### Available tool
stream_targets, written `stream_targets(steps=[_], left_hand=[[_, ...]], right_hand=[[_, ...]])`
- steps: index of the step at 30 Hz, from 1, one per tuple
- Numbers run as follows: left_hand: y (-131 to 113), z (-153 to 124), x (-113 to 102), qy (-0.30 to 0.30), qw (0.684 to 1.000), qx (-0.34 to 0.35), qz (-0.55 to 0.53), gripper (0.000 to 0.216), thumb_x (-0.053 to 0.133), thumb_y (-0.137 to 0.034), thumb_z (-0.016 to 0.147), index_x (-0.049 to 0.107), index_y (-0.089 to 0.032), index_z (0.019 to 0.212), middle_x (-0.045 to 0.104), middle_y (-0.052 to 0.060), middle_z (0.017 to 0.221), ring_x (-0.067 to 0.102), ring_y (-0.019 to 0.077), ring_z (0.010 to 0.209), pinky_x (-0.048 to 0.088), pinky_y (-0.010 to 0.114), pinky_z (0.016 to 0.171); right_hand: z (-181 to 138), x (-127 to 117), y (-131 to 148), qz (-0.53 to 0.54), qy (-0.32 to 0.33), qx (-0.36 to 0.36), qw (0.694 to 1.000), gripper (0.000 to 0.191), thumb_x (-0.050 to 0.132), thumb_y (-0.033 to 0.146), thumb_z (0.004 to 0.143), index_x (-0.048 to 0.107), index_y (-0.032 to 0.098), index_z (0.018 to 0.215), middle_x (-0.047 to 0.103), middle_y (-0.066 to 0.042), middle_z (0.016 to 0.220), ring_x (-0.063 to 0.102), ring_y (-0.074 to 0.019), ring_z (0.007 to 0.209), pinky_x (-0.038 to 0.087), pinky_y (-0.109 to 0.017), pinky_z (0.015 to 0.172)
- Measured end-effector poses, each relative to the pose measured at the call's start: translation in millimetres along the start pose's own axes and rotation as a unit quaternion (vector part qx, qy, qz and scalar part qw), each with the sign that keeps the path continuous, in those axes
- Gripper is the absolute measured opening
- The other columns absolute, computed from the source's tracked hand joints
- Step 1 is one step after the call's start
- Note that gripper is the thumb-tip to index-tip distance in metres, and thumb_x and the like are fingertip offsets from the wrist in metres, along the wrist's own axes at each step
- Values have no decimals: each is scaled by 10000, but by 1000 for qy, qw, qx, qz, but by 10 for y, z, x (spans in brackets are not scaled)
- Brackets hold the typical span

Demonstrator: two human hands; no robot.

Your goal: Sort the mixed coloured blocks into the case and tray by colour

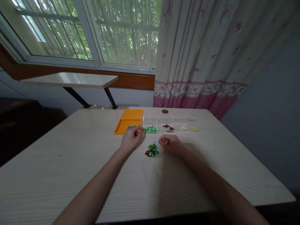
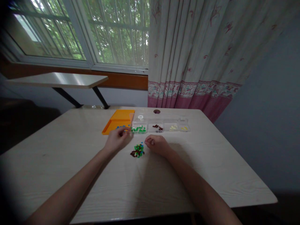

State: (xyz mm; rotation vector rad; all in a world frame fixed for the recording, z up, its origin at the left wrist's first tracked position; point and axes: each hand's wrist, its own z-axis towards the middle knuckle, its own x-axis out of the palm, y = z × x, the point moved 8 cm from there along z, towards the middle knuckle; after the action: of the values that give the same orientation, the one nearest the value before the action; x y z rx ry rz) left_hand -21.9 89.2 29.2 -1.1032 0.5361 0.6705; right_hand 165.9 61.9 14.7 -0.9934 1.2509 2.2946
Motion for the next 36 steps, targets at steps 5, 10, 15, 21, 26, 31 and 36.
stream_targets(steps=[5, 10, 15, 21, 26, 31, 36], left_hand=[[-396, -198, 335, 110, 990, 59, -65, 257, 498, -344, 743, 656, -185, 870, 427, -58, 449, 387, 75, 424, 280, 178, 447], [-520, -263, 369, 119, 987, 70, -83, 243, 523, -340, 747, 663, -179, 862, 408, -62, 453, 363, 63, 431, 263, 165, 443], [-499, -259, 379, 116, 986, 72, -92, 212, 533, -314, 744, 661, -175, 841, 399, -64, 458, 354, 57, 437, 262, 158, 448], [-519, -269, 378, 121, 984, 80, -103, 211, 523, -304, 749, 660, -170, 837, 406, -62, 459, 353, 58, 440, 265, 155, 447], [-560, -261, 320, 99, 983, 87, -125, 207, 520, -306, 751, 654, -159, 807, 376, -69, 452, 343, 54, 428, 268, 157, 443], [-524, -233, 105, -16, 982, 75, -172, 205, 538, -319, 743, 650, -151, 778, 324, -75, 439, 308, 51, 409, 264, 163, 433], [-589, -270, -166, -122, 963, 82, -226, 182, 579, -307, 723, 652, -146, 766, 352, -67, 437, 318, 50, 407, 269, 162, 413]], right_hand=[[3, -109, -40, 41, -76, 18, 996, 129, 567, 272, 729, 609, 170, 797, 631, -7, 671, 469, -61, 459, 365, -164, 467], [-10, -107, 15, 70, -80, 8, 994, 117, 571, 252, 719, 601, 164, 790, 617, 0, 618, 489, -64, 463, 367, -159, 460], [-17, -113, 74, 63, -80, -8, 995, 93, 578, 233, 712, 597, 170, 777, 610, 9, 609, 503, -67, 483, 370, -161, 478], [-28, -93, 99, 77, -69, -18, 994, 98, 577, 241, 716, 592, 171, 783, 603, 14, 610, 484, -59, 469, 358, -154, 467], [-27, -99, 99, 92, -70, -14, 993, 126, 560, 254, 732, 585, 160, 811, 600, 3, 622, 451, -54, 444, 349, -154, 448], [-19, -89, 57, 82, -53, -1, 995, 156, 515, 262, 768, 569, 159, 873, 596, 3, 651, 426, -49, 434, 352, -157, 452], [-44, 95, 141, -23, 48, -62, 997, 99, 535, 194, 739, 602, 184, 810, 600, 14, 653, 495, -74, 542, 379, -173, 559]])
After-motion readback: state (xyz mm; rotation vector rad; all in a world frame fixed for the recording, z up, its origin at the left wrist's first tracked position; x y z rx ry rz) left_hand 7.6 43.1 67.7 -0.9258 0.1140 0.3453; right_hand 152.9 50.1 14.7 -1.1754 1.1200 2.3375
